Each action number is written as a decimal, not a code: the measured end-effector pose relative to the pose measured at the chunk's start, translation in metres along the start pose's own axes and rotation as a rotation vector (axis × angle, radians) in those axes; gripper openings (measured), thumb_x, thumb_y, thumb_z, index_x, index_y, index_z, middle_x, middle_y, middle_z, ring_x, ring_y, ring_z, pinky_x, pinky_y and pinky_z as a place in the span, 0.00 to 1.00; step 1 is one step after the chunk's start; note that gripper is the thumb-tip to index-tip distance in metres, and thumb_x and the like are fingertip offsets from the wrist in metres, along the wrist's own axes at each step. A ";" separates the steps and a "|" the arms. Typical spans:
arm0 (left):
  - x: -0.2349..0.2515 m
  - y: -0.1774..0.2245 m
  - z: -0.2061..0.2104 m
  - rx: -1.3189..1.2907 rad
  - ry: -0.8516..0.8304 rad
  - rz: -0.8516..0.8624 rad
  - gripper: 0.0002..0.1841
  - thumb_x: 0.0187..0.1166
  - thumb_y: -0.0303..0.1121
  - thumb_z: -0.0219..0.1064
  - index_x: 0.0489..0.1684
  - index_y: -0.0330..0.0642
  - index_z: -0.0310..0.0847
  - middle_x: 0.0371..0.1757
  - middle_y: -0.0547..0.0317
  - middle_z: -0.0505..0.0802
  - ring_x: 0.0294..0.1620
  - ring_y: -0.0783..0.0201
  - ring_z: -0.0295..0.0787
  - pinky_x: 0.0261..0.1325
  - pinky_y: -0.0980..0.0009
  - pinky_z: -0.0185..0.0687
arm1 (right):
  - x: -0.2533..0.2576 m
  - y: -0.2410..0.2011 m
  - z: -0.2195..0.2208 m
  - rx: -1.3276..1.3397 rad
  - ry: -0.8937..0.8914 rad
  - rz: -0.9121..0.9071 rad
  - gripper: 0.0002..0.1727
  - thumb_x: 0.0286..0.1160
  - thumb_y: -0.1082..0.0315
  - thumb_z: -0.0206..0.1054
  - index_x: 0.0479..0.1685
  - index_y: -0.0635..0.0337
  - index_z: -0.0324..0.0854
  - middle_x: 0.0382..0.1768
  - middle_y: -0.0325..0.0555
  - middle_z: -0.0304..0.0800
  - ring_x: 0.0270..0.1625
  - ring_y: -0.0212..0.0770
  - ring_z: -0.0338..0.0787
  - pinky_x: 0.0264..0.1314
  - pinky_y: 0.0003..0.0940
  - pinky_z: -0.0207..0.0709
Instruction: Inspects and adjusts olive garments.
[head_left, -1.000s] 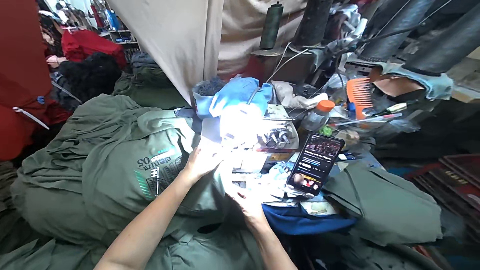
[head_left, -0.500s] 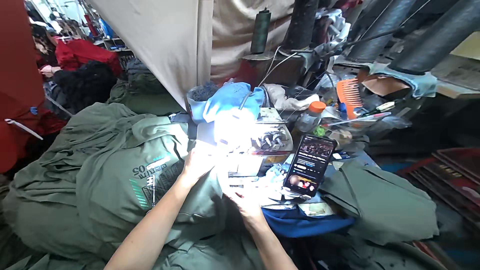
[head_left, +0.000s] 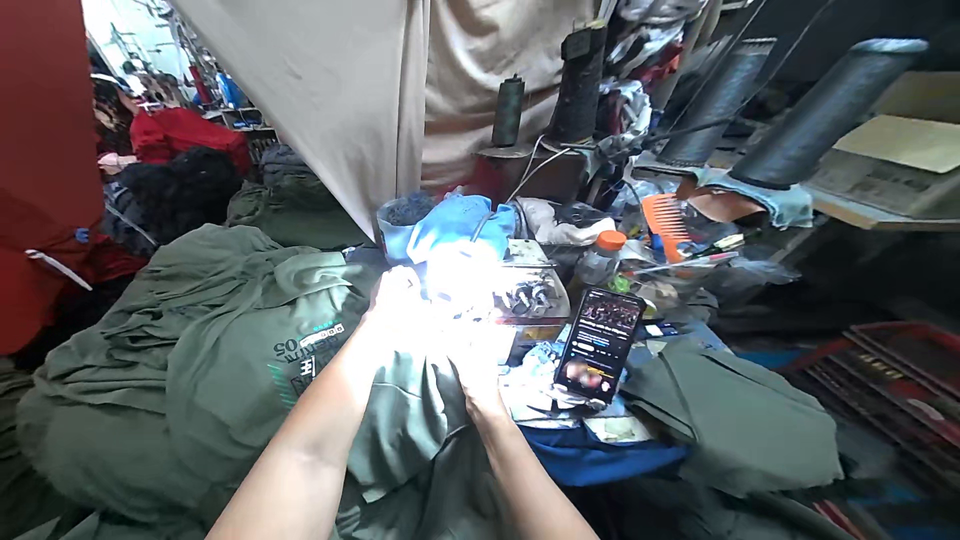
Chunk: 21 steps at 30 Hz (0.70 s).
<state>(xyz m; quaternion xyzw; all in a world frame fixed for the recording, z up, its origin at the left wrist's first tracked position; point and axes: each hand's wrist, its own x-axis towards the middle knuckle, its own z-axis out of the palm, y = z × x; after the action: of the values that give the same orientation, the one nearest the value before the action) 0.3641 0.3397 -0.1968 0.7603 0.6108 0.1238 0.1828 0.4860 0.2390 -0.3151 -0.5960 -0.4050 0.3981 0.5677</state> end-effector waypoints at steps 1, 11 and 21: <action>-0.010 0.003 0.000 0.052 0.060 0.018 0.16 0.89 0.29 0.57 0.68 0.33 0.83 0.74 0.43 0.85 0.83 0.47 0.73 0.91 0.47 0.51 | -0.001 0.000 -0.002 -0.033 -0.004 0.001 0.25 0.70 0.70 0.78 0.68 0.65 0.79 0.54 0.58 0.88 0.55 0.47 0.87 0.58 0.49 0.81; -0.259 -0.170 0.174 -0.768 0.903 -0.335 0.18 0.79 0.29 0.70 0.58 0.21 0.80 0.49 0.42 0.90 0.33 0.74 0.86 0.34 0.79 0.84 | -0.061 0.046 -0.078 -0.278 -0.228 -0.271 0.14 0.71 0.56 0.74 0.22 0.54 0.91 0.21 0.30 0.88 0.27 0.22 0.83 0.36 0.25 0.78; -0.284 -0.237 0.193 -1.167 0.193 -0.934 0.27 0.81 0.41 0.73 0.65 0.28 0.69 0.29 0.52 0.86 0.15 0.67 0.80 0.22 0.71 0.81 | -0.043 0.043 -0.083 -0.308 -0.340 -0.012 0.09 0.64 0.66 0.76 0.32 0.60 0.81 0.25 0.34 0.78 0.29 0.27 0.77 0.37 0.28 0.75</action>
<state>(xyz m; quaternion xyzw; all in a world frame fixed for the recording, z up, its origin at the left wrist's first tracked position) 0.1711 0.0831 -0.4629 0.1878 0.7182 0.4029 0.5354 0.5497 0.1685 -0.3541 -0.5974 -0.5543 0.4229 0.3962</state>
